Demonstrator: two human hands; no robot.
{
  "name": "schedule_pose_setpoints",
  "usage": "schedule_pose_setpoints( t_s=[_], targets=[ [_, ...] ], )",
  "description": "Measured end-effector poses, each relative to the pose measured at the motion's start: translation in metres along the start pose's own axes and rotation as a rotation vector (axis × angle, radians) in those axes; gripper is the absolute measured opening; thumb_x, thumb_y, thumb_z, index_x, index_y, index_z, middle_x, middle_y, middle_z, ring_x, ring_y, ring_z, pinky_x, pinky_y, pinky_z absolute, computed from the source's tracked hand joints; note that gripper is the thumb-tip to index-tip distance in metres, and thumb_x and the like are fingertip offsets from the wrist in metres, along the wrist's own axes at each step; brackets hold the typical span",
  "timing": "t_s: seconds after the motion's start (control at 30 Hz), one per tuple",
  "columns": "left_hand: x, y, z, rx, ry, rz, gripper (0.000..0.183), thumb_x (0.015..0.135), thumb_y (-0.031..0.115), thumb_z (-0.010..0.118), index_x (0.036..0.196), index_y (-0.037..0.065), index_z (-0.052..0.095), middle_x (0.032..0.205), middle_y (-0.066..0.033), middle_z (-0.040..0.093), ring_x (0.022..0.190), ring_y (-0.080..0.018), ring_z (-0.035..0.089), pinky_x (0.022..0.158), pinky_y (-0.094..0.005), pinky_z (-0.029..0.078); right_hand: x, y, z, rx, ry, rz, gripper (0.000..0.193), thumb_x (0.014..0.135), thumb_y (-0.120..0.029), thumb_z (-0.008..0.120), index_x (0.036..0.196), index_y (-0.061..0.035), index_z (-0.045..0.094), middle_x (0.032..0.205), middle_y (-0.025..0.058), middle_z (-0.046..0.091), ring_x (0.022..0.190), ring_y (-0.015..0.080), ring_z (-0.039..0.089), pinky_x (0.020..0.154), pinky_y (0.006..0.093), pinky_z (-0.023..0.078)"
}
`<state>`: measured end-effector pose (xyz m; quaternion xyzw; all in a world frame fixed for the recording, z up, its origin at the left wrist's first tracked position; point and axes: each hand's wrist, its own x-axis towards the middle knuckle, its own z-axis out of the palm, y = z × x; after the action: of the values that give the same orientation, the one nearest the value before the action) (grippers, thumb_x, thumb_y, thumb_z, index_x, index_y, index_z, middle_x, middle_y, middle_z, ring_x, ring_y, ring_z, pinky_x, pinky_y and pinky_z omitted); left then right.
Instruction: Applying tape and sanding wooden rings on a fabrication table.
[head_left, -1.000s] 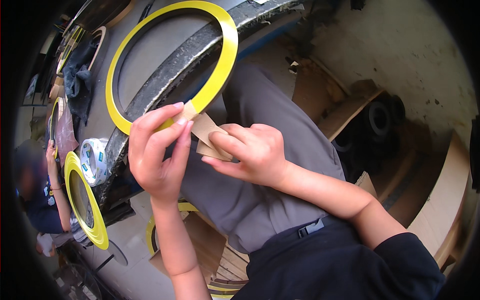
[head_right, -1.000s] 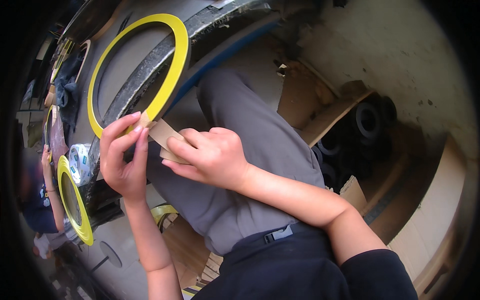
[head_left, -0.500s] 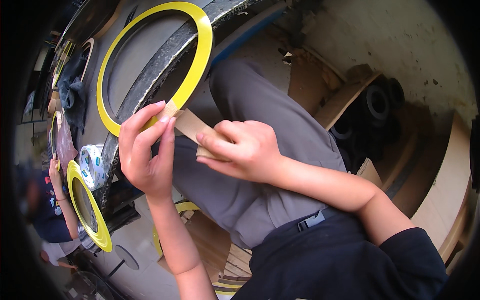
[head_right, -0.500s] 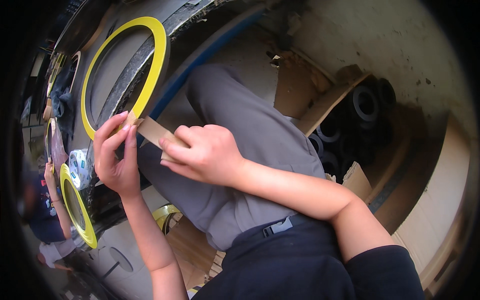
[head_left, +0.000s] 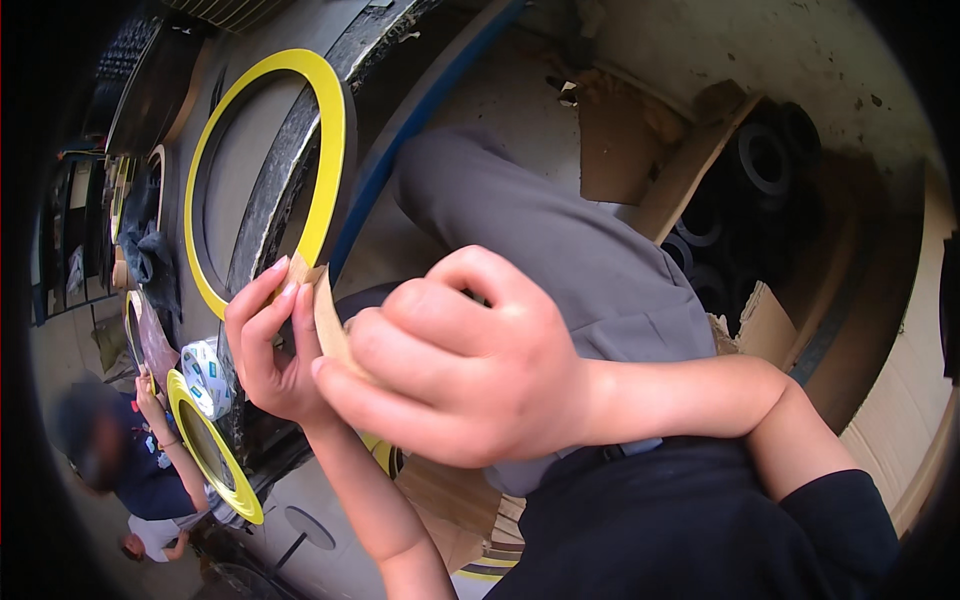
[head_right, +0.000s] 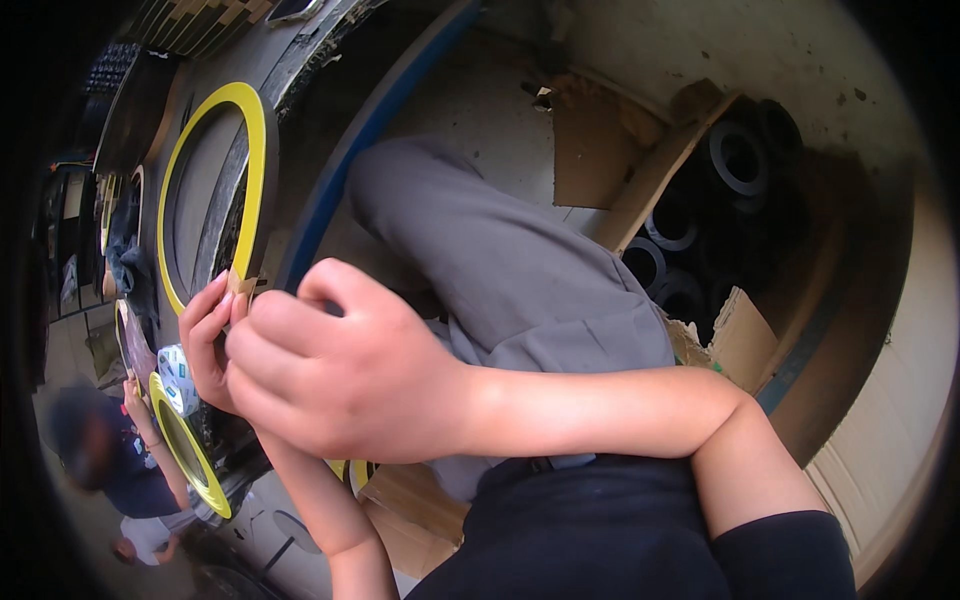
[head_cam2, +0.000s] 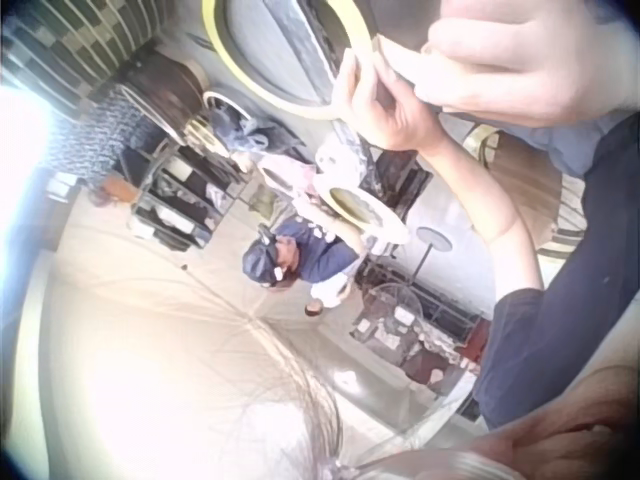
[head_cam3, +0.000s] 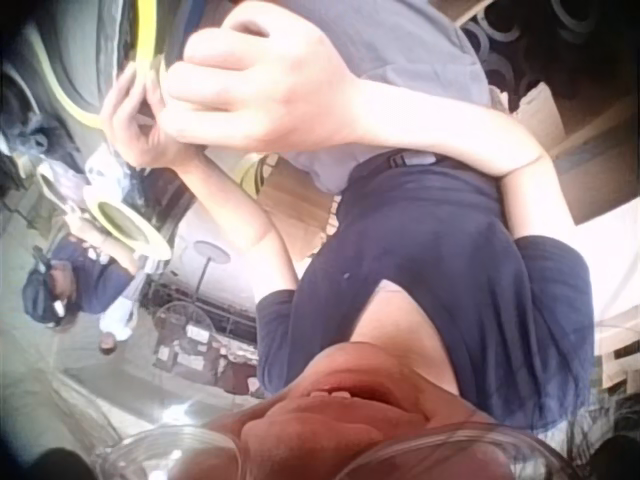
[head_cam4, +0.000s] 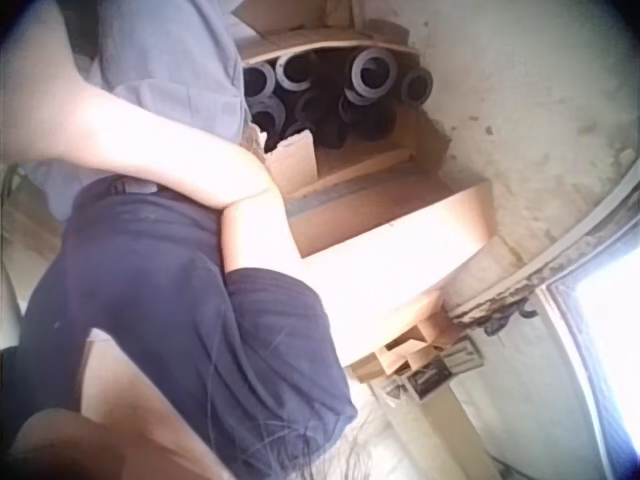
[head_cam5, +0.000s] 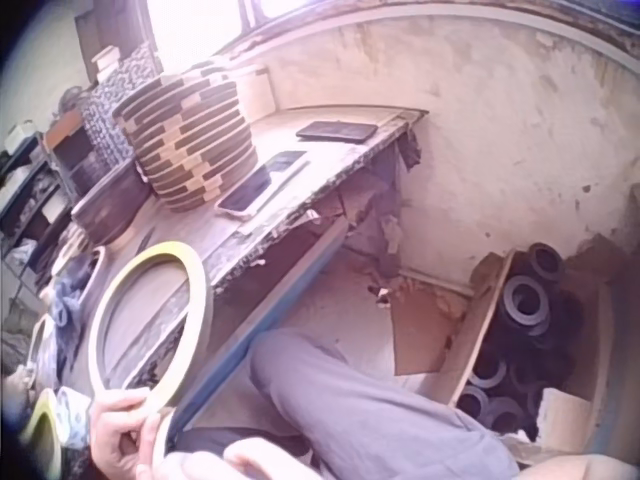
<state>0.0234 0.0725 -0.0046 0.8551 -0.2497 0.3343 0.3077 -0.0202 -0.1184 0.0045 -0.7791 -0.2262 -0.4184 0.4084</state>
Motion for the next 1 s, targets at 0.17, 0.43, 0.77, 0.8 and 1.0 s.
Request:
schedule_pose_setpoints(
  t_s=[0.17,0.43,0.77,0.8,1.0],
  targets=[
    [0.002,0.007,0.0,0.035,0.01,0.008,0.017,0.082,-0.009,0.074,0.094,-0.001,0.067,0.105,-0.0187,0.07,0.093,-0.0266,0.069,0.083,-0.0338,0.056,0.015,-0.008,0.012,0.03,0.067,-0.024,0.019,0.07,-0.013,0.066,0.086,-0.0041,0.066,0.093,0.006,0.06,0.092,0.0203,0.055,0.065,0.0309,0.044],
    [-0.006,0.004,-0.005,-0.018,-0.021,-0.085,0.013,0.085,-0.01,0.071,0.095,-0.003,0.066,0.108,-0.0201,0.069,0.095,-0.0271,0.068,0.086,-0.0332,0.054,-0.008,-0.005,0.009,0.165,0.02,0.016,0.013,0.072,-0.009,0.067,0.085,-0.0106,0.067,0.089,-0.0003,0.058,0.083,0.0158,0.054,0.061,0.0276,0.044],
    [0.025,0.043,-0.004,0.215,-0.224,-0.3,0.025,0.088,-0.004,0.072,0.113,-0.005,0.069,0.105,-0.0124,0.067,0.092,-0.0172,0.062,0.083,-0.0266,0.049,-0.027,0.029,0.008,0.222,-0.046,0.12,0.014,0.067,-0.018,0.066,0.075,-0.0125,0.055,0.083,-0.0001,0.053,0.081,0.0166,0.053,0.061,0.0284,0.041],
    [0.027,0.048,0.0,0.31,-0.249,-0.302,0.027,0.087,-0.003,0.073,0.114,-0.005,0.07,0.103,-0.011,0.067,0.088,-0.0158,0.061,0.08,-0.0255,0.048,-0.027,0.031,0.008,0.214,-0.048,0.131,0.014,0.067,-0.017,0.066,0.075,-0.0127,0.055,0.084,-0.0002,0.053,0.08,0.0166,0.053,0.061,0.0284,0.041],
    [0.029,0.048,-0.003,0.274,-0.222,-0.365,0.028,0.086,-0.004,0.074,0.114,-0.006,0.071,0.103,-0.0122,0.067,0.089,-0.0163,0.061,0.082,-0.0273,0.049,-0.028,0.038,0.009,0.238,-0.093,0.161,0.015,0.066,-0.017,0.065,0.076,-0.0134,0.055,0.082,-0.0009,0.051,0.078,0.016,0.052,0.061,0.0283,0.041]
  ],
)
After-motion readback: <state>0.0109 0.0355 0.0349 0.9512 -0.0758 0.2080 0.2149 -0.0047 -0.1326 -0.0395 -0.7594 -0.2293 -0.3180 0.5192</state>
